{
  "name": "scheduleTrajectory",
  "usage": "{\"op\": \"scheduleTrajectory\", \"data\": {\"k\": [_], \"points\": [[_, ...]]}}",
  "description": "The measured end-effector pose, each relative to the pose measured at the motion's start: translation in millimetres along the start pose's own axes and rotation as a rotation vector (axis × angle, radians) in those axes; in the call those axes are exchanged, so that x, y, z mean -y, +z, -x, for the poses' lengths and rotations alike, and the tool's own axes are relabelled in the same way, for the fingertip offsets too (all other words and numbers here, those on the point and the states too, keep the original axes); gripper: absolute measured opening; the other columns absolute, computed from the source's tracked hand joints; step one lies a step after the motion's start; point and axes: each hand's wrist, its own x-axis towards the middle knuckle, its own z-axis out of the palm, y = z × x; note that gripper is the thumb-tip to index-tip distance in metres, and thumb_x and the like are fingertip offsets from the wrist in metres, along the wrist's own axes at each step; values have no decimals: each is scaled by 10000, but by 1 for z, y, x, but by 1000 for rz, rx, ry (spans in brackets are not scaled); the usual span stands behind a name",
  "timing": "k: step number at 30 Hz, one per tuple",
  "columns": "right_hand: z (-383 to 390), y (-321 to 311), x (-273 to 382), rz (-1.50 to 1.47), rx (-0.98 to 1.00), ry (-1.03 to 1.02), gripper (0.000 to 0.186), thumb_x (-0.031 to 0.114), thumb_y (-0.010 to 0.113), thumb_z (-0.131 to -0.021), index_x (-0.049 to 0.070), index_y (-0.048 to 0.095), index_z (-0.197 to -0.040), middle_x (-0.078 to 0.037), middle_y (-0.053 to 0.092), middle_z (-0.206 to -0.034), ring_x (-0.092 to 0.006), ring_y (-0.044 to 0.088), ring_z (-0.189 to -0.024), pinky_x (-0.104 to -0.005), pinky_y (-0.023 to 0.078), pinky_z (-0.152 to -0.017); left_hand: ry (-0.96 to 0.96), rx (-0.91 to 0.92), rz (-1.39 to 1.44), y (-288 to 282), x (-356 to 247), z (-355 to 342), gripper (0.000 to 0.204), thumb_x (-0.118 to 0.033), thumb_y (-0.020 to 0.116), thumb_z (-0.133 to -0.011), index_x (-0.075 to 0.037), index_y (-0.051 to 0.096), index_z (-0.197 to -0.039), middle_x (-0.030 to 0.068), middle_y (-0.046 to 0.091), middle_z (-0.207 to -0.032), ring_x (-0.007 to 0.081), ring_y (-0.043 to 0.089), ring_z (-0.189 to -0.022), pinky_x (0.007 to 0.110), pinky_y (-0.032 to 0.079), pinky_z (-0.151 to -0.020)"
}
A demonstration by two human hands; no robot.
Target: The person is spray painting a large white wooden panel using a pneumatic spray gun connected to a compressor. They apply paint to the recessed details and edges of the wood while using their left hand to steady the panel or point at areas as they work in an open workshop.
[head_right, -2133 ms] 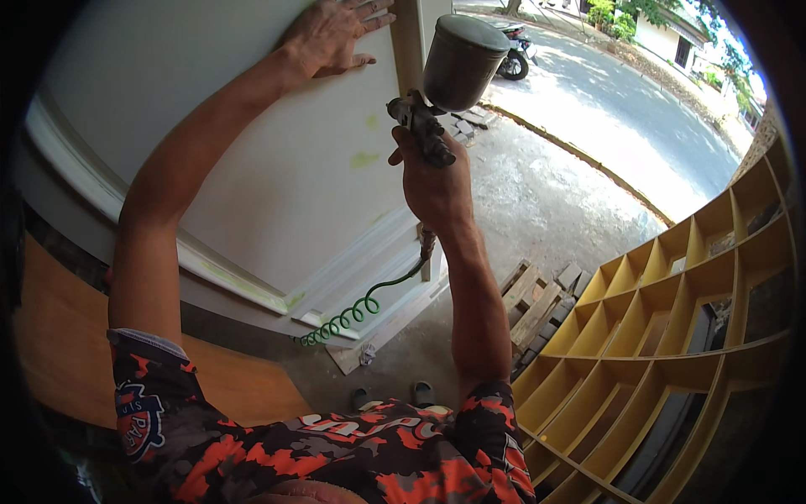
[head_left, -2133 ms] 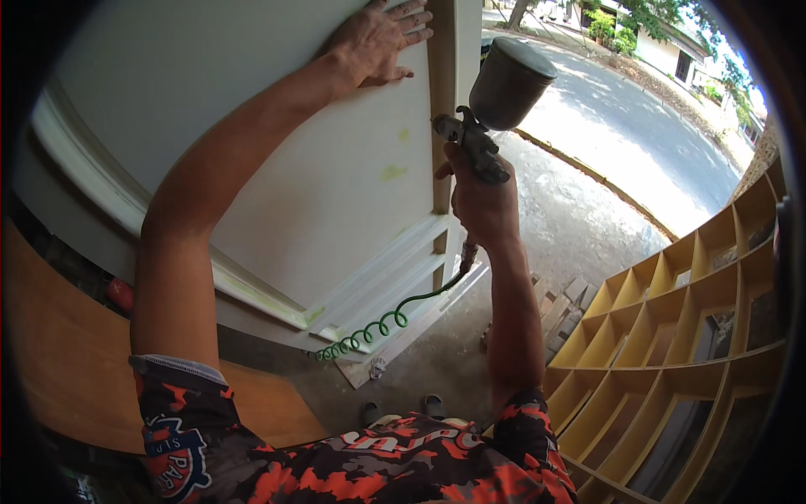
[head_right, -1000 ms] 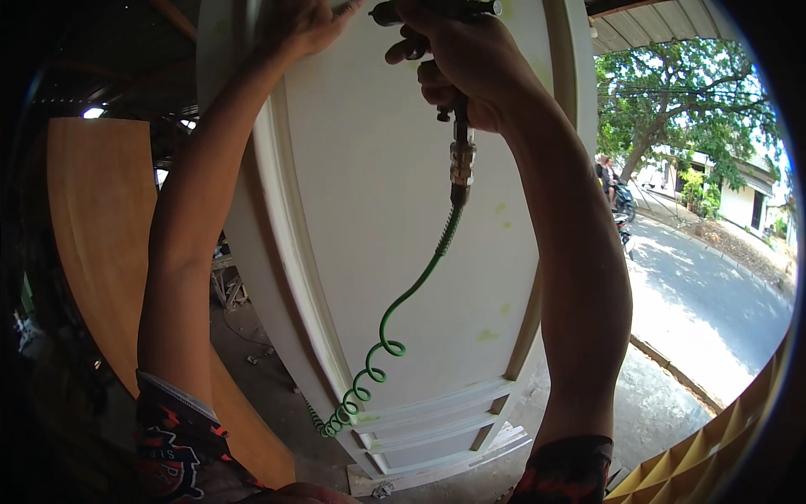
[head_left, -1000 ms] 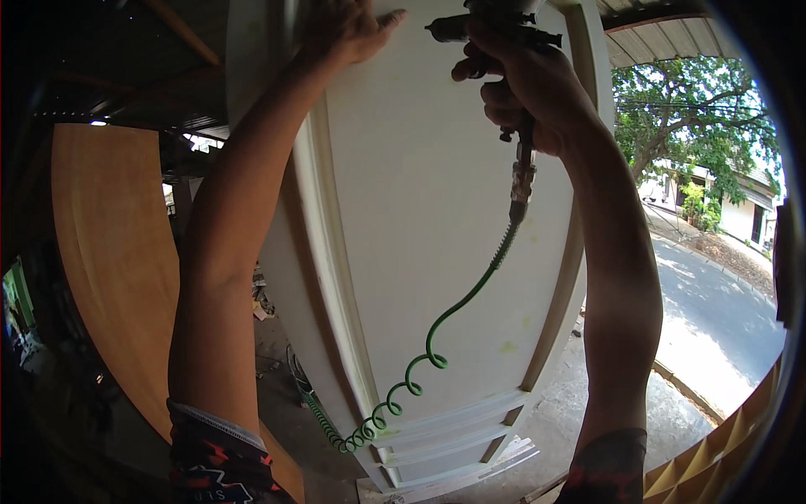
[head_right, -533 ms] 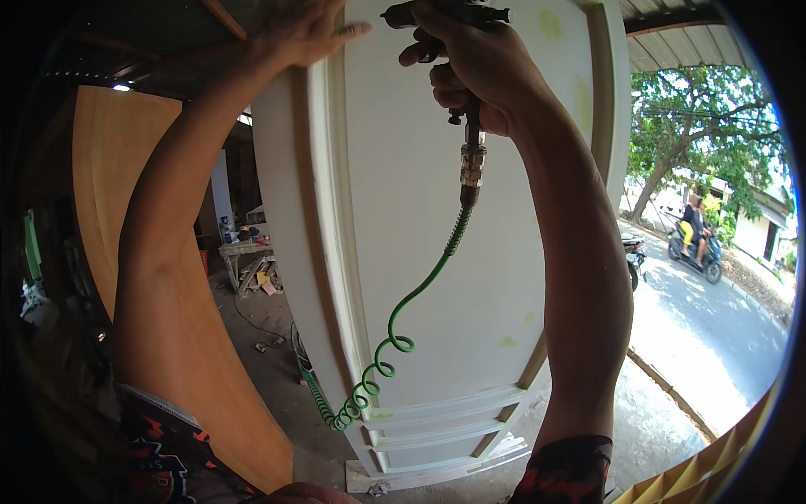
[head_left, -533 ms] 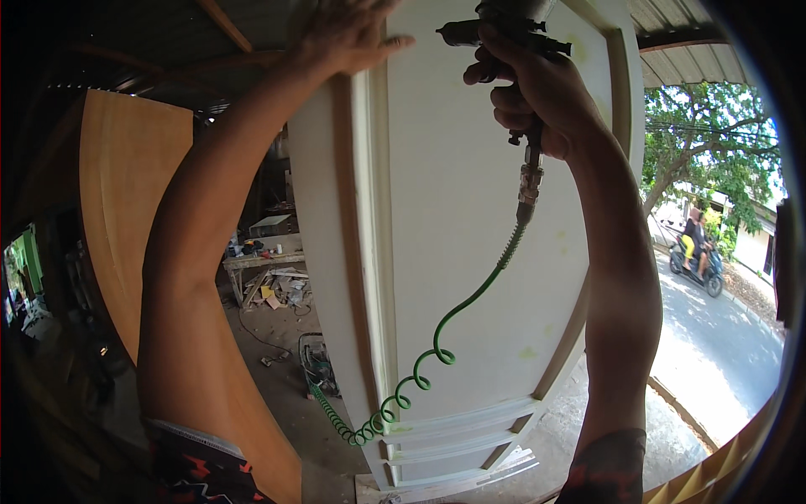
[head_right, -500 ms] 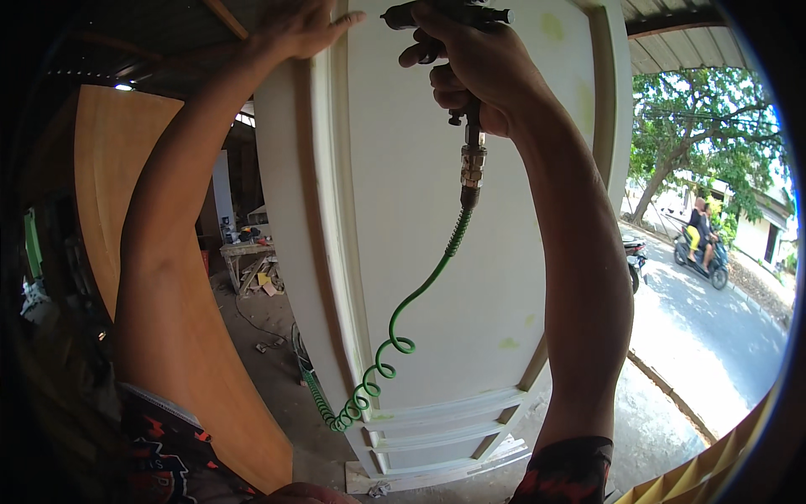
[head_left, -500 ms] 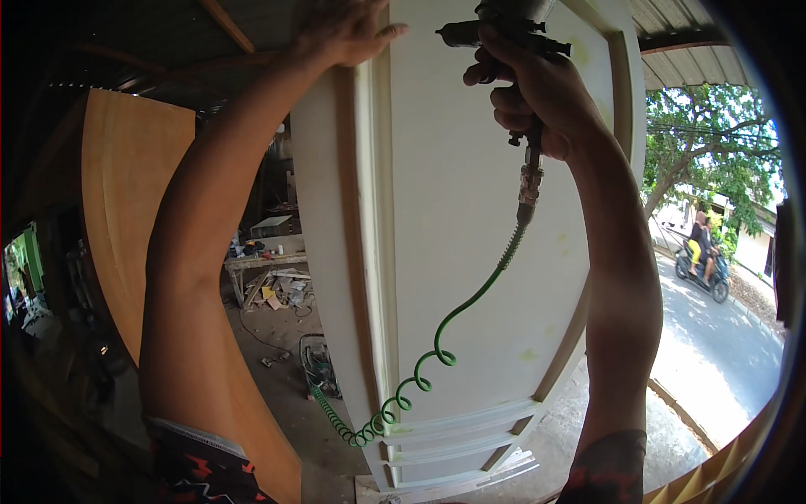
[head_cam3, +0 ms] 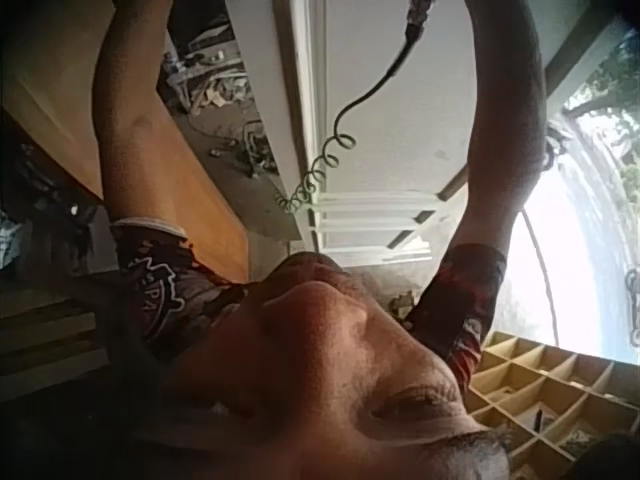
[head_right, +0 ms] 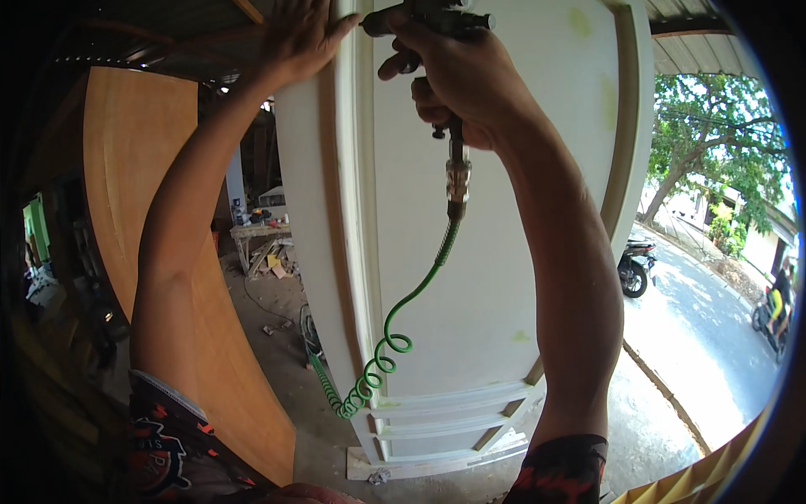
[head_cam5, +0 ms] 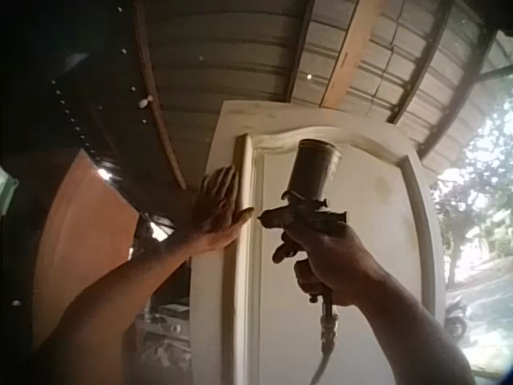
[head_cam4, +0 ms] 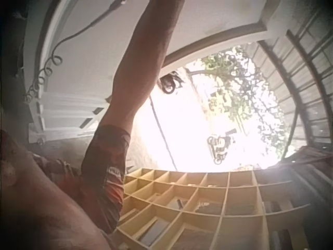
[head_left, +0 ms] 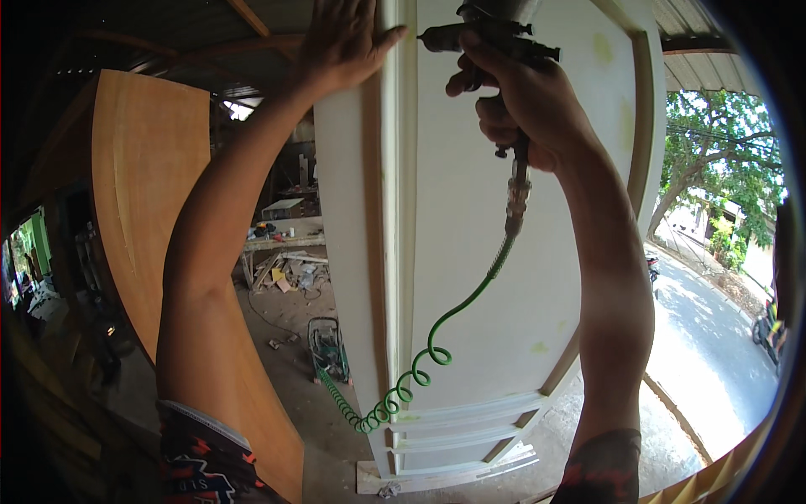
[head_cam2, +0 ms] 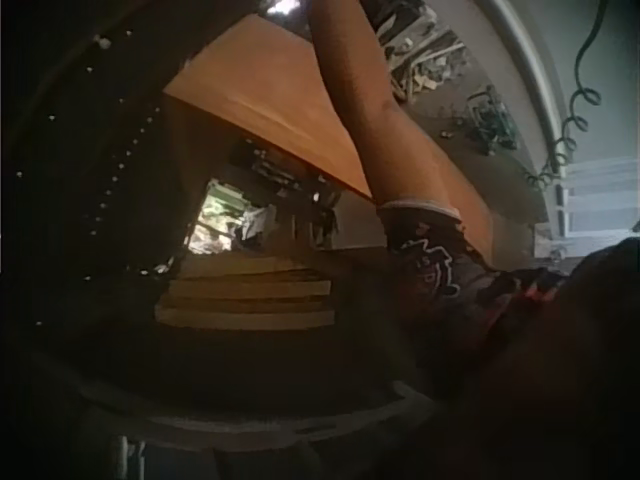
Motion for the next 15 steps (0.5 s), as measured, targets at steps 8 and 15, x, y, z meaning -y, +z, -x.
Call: {"op": "scheduleTrajectory", "data": {"k": [8, 15], "points": [[54, 32, -68, 8, 13, 143, 361, 327, 587, -1138, 79, 700, -1374, -91, 739, -853, -51, 507, -449, -243, 355, -406, 208, -1, 108, 33, -42, 180, 1163, -834, 330, -1004, 145, 263, -1630, 337, 201, -1735, 455, 185, -1638, 635, 111, -1333], [175, 98, -173, -31, -22, 238, 198, 184, 561, -1138, 4, 630, -1179, -102, 733, -832, -33, 486, -443, -229, 340, -391, 196, 289, 236, 55, -70, 387, 1128, -825, 244, -1015, 94, 221, -1668, 286, 172, -1766, 444, 173, -1647, 642, 104, -1330]]}}
